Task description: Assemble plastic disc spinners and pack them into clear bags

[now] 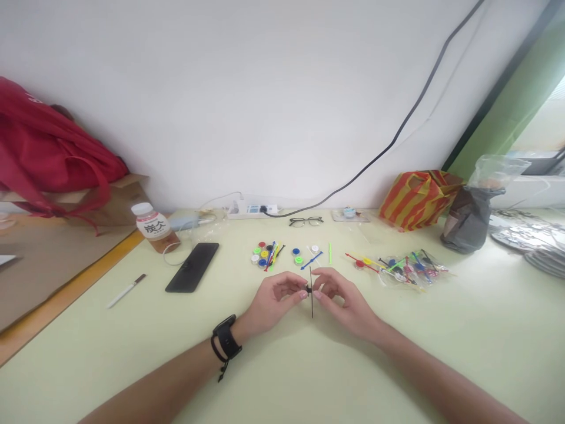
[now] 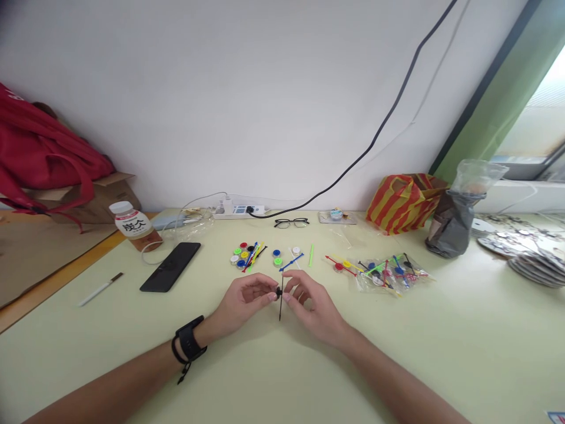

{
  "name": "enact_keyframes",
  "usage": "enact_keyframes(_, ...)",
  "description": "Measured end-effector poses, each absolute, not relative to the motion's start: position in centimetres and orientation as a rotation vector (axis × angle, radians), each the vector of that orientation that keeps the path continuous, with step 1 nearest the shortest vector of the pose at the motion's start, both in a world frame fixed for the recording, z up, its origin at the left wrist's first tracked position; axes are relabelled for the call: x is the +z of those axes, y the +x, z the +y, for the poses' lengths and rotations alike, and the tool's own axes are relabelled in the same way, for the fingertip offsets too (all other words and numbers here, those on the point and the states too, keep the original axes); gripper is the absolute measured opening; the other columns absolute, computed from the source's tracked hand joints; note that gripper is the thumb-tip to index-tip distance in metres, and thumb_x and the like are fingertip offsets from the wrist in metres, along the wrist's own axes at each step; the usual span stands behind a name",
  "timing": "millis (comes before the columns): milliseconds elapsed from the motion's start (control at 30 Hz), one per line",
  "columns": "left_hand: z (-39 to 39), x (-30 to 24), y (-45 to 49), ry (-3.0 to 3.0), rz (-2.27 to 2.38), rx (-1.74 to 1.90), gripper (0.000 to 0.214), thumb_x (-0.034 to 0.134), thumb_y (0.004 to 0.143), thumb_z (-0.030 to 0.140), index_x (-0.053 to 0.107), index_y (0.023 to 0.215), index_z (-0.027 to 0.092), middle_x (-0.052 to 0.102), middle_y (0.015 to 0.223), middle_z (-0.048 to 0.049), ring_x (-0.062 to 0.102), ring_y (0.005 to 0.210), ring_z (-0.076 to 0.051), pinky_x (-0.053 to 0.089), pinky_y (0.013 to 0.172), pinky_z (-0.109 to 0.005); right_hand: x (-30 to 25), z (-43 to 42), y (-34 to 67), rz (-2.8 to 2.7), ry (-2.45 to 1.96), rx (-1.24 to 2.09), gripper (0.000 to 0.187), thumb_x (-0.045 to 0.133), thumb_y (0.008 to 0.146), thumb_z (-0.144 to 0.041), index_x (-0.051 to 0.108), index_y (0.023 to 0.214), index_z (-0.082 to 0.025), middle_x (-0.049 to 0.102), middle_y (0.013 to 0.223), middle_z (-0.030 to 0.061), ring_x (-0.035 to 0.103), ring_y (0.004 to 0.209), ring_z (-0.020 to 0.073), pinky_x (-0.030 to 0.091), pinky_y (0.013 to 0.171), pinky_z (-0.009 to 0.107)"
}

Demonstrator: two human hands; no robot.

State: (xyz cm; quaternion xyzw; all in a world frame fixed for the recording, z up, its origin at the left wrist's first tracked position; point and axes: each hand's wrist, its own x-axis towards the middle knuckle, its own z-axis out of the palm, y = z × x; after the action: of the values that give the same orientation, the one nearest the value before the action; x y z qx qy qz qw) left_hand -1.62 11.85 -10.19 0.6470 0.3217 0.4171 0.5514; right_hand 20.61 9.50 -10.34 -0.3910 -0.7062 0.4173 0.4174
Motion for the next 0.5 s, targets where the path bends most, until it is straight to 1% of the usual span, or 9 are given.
enact_keyframes(67,11.9,-10.2,-1.7,1.519,0.774,0.986,0.021,0.078,0.089,0.031,0.074,0.104,0.016,0.074,0.101,-0.0082,0.07,0.094,-0.019,0.059,0.09,-0.033,-10.4,9.5,20.8,-1.802,-0.978,0.959,0.051,0.056,0.101,-0.037,0.04,0.149,-0.032,0.063,0.108,0.0044,0.06,0.074,0.015,0.051,0.066,0.029)
enact_keyframes(133,11.9,-10.1,-1.7,1.505,0.778,0.984,0.022,0.079,0.088,0.031,0.074,0.104,0.016,0.074,0.101,-0.0082,0.07,0.094,-0.019,0.059,0.091,-0.033,-10.3,9.4,21.0,-1.822,-0.996,0.909,0.048,0.057,0.1,-0.038,0.046,0.145,-0.029,0.063,0.108,0.005,0.058,0.072,0.0145,0.049,0.063,0.029)
enact_keyframes(200,11.9,-10.1,-1.6,1.487,0.785,0.988,0.023,0.08,0.087,0.031,0.074,0.103,0.016,0.075,0.1,-0.0082,0.071,0.093,-0.019,0.06,0.091,-0.034,-9.9,9.5,21.2,-1.853,-1.062,0.969,0.027,0.051,0.102,-0.043,0.067,0.108,-0.022,0.061,0.087,0.0026,0.052,0.064,0.0137,0.044,0.06,0.028)
enact_keyframes(233,11.9,-10.1,-1.6,1.476,0.79,0.991,0.023,0.08,0.087,0.031,0.074,0.103,0.016,0.075,0.099,-0.0081,0.071,0.093,-0.019,0.06,0.091,-0.034,-9.7,9.5,21.3,-1.861,-1.097,1.038,0.041,0.045,0.105,-0.047,0.065,0.082,-0.019,0.054,0.07,0.0,0.046,0.057,0.0128,0.04,0.057,0.029)
enact_keyframes(267,11.8,-10.1,-1.6,1.466,0.793,0.994,0.023,0.081,0.086,0.031,0.074,0.103,0.016,0.075,0.099,-0.008,0.071,0.093,-0.02,0.06,0.09,-0.034,-9.4,9.6,21.4,-1.86,-1.121,1.106,0.055,0.039,0.106,-0.05,0.056,0.064,-0.019,0.042,0.059,-0.0025,0.039,0.052,0.0121,0.036,0.055,0.029)
enact_keyframes(300,11.8,-10.2,-1.6,1.458,0.795,0.996,0.023,0.081,0.086,0.031,0.074,0.103,0.016,0.075,0.098,-0.0079,0.072,0.093,-0.02,0.06,0.09,-0.034,-9.3,9.6,21.4,-1.85,-1.128,1.151,0.061,0.036,0.107,-0.052,0.047,0.056,-0.02,0.032,0.054,-0.0042,0.033,0.051,0.0117,0.033,0.053,0.029)
enact_keyframes(367,11.9,-10.2,-1.6,1.455,0.791,0.997,0.023,0.081,0.086,0.031,0.075,0.102,0.016,0.075,0.098,-0.0078,0.072,0.093,-0.019,0.06,0.09,-0.034,-9.0,9.6,21.2,-1.809,-1.093,1.139,0.052,0.042,0.105,-0.052,0.054,0.066,-0.02,0.032,0.057,-0.005,0.033,0.054,0.0126,0.031,0.054,0.028)
enact_keyframes(433,11.9,-10.2,-1.6,1.466,0.787,0.994,0.023,0.081,0.086,0.031,0.075,0.103,0.016,0.076,0.099,-0.0078,0.072,0.093,-0.019,0.06,0.091,-0.034,-9.1,9.4,21.0,-1.796,-1.025,1.061,0.029,0.051,0.103,-0.047,0.062,0.109,-0.021,0.045,0.07,-0.0034,0.042,0.062,0.0144,0.036,0.057,0.028)
enact_keyframes(500,12.0,-10.2,-1.7,1.478,0.793,0.993,0.023,0.081,0.086,0.031,0.075,0.103,0.016,0.076,0.099,-0.0079,0.072,0.092,-0.019,0.06,0.091,-0.034,-9.3,9.1,20.7,-1.812,-0.978,1.017,0.048,0.054,0.102,-0.044,0.043,0.145,-0.026,0.055,0.086,-0.0007,0.048,0.067,0.0149,0.041,0.062,0.028)
